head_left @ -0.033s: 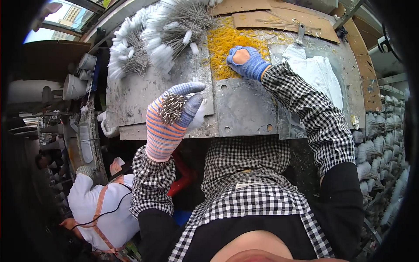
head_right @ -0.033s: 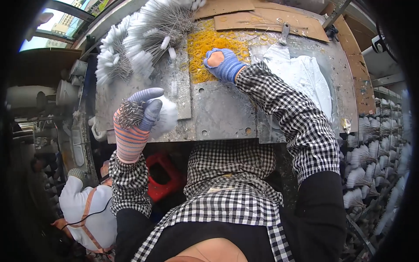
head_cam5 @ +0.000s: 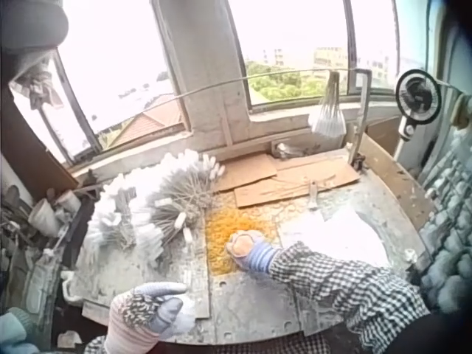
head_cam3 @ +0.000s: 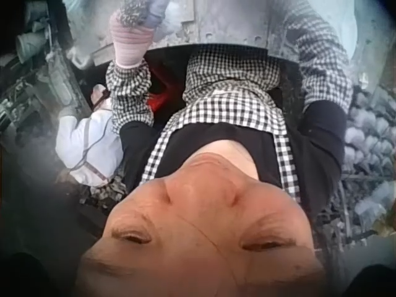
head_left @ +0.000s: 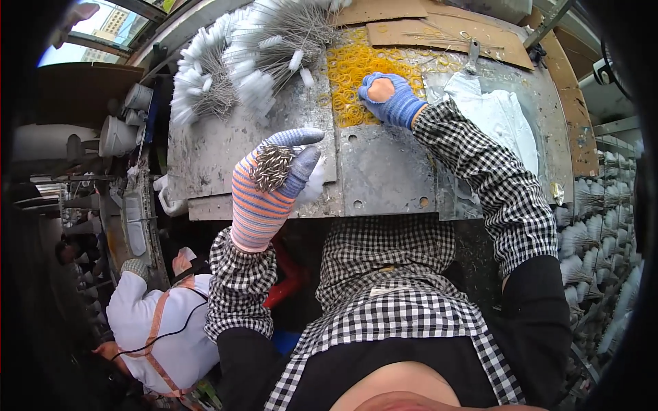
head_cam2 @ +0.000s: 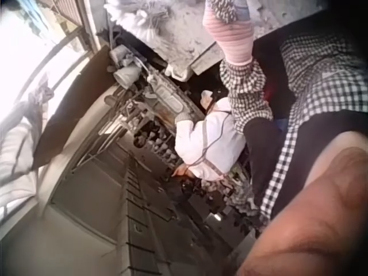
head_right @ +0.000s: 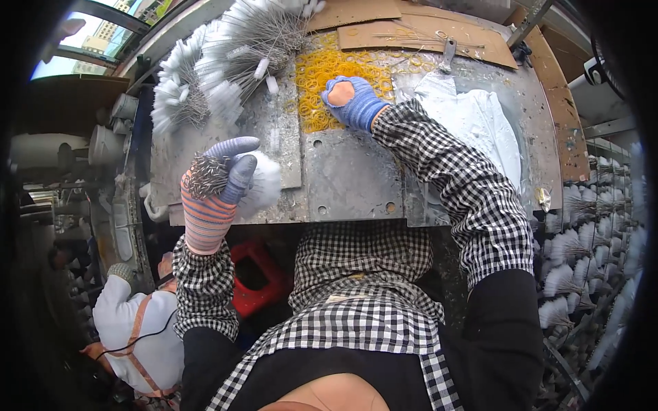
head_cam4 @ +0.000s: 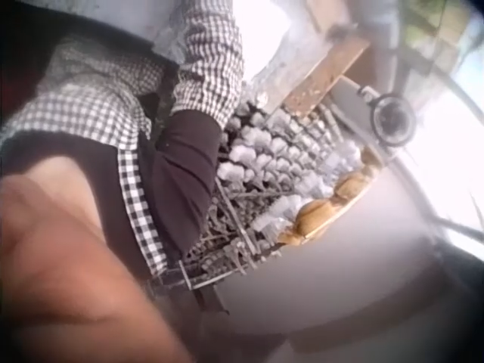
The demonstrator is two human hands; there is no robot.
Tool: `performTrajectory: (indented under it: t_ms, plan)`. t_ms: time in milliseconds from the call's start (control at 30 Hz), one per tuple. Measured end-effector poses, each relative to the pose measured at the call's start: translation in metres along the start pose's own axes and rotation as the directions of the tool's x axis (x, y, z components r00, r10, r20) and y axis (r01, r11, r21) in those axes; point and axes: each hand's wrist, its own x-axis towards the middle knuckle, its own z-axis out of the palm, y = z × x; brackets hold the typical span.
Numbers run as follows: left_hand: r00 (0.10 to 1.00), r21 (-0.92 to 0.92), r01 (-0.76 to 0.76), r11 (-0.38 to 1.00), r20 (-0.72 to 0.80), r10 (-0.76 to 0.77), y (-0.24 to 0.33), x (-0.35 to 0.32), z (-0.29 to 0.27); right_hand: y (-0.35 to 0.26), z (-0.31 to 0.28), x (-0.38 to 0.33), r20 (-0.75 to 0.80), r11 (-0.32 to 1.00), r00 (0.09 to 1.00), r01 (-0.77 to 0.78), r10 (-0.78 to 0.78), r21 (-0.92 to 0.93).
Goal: Assembling bundles of white fibers into round brush heads and securing them with rubber bands.
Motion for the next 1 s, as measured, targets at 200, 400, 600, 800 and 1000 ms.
performTrajectory:
  t_ms: [200,400,600,800,1000]
  plan:
    - [0.998,-0.138,0.055,0.989,0.027,-0.051,-0.022,0.035,0.005,-0.022,-0.068,-0.004,-0.047,0.581,0.935,-0.179,0.353,0.794]
    - [0.987,-0.283,0.077,0.956,0.157,-0.032,-0.047,0.069,0.031,-0.058,-0.132,-0.035,0.188,-0.119,0.962,-0.167,0.197,0.979]
    - [0.985,-0.474,-0.016,0.881,0.143,0.095,-0.064,0.092,0.042,-0.055,-0.174,-0.041,-0.009,-0.296,1.000,0.011,0.010,0.955]
    - [0.927,-0.338,0.168,0.926,0.375,-0.032,-0.037,0.094,0.049,-0.030,-0.172,-0.042,-0.111,0.241,0.943,0.034,0.314,0.970]
    - [0.796,0.559,-0.592,0.581,0.517,0.314,-0.005,0.057,0.087,-0.005,-0.167,-0.018,0.078,0.726,0.867,-0.459,0.492,0.513]
